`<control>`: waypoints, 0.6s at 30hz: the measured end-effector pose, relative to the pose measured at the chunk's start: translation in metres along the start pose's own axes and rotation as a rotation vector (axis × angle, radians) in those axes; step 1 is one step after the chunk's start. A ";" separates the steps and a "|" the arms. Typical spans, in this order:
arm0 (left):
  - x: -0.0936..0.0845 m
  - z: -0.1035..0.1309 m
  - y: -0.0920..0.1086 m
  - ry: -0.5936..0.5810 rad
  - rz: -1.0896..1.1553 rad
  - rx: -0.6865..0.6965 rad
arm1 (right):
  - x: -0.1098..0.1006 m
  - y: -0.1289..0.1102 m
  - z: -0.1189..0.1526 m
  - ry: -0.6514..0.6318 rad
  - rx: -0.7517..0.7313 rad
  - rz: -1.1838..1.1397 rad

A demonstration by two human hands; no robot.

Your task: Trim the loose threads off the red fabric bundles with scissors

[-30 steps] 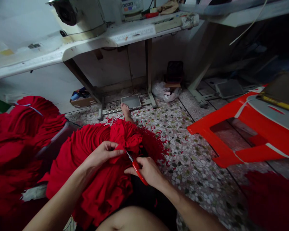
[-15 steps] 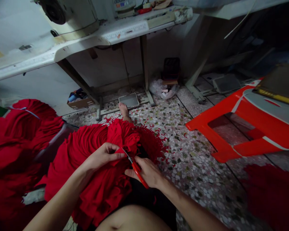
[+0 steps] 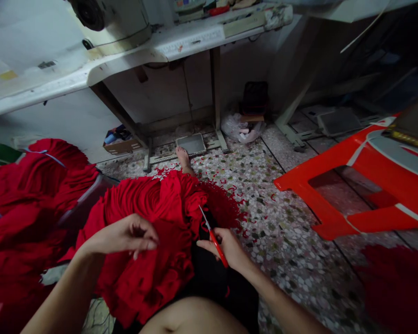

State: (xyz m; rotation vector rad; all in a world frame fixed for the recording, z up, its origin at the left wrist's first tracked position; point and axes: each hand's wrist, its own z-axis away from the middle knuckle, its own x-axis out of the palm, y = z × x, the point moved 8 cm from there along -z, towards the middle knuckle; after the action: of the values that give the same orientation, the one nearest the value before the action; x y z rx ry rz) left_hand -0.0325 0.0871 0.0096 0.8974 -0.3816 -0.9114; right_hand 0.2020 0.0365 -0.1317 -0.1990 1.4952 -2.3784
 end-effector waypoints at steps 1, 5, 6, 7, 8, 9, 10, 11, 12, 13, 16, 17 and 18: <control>-0.017 -0.001 0.001 0.159 -0.048 0.047 | -0.001 0.001 -0.003 0.006 0.002 -0.016; -0.056 -0.016 0.009 0.660 -0.288 0.195 | 0.002 -0.013 -0.020 0.042 -0.055 -0.060; -0.056 -0.024 0.010 0.708 -0.356 0.184 | 0.004 -0.020 -0.024 0.046 -0.073 -0.072; -0.056 -0.032 0.010 0.746 -0.423 0.158 | 0.006 -0.026 -0.027 0.053 -0.089 -0.083; -0.055 -0.040 0.010 0.775 -0.494 0.126 | 0.008 -0.032 -0.030 0.057 -0.098 -0.092; -0.053 -0.047 0.010 0.797 -0.561 0.098 | 0.010 -0.036 -0.032 0.060 -0.099 -0.099; -0.052 -0.053 0.011 0.811 -0.612 0.080 | 0.012 -0.038 -0.034 0.062 -0.095 -0.104; -0.050 -0.057 0.012 0.816 -0.653 0.072 | 0.014 -0.039 -0.035 0.061 -0.090 -0.107; -0.050 -0.060 0.014 0.812 -0.680 0.075 | 0.014 -0.038 -0.035 0.059 -0.089 -0.110; -0.050 -0.062 0.015 0.805 -0.687 0.089 | 0.014 -0.036 -0.035 0.055 -0.090 -0.113; -0.056 -0.057 0.016 0.800 -0.550 0.163 | 0.010 -0.024 -0.033 0.052 -0.069 -0.139; -0.058 -0.054 0.014 0.789 -0.443 0.195 | 0.007 -0.019 -0.032 0.057 -0.052 -0.152; -0.058 -0.052 0.012 0.761 -0.310 0.226 | 0.004 -0.015 -0.030 0.066 -0.035 -0.165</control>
State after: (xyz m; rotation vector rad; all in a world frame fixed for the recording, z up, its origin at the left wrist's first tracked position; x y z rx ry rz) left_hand -0.0274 0.1635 -0.0074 1.4584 0.3267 -0.7434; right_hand 0.1864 0.0669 -0.1314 -0.2635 1.6085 -2.5107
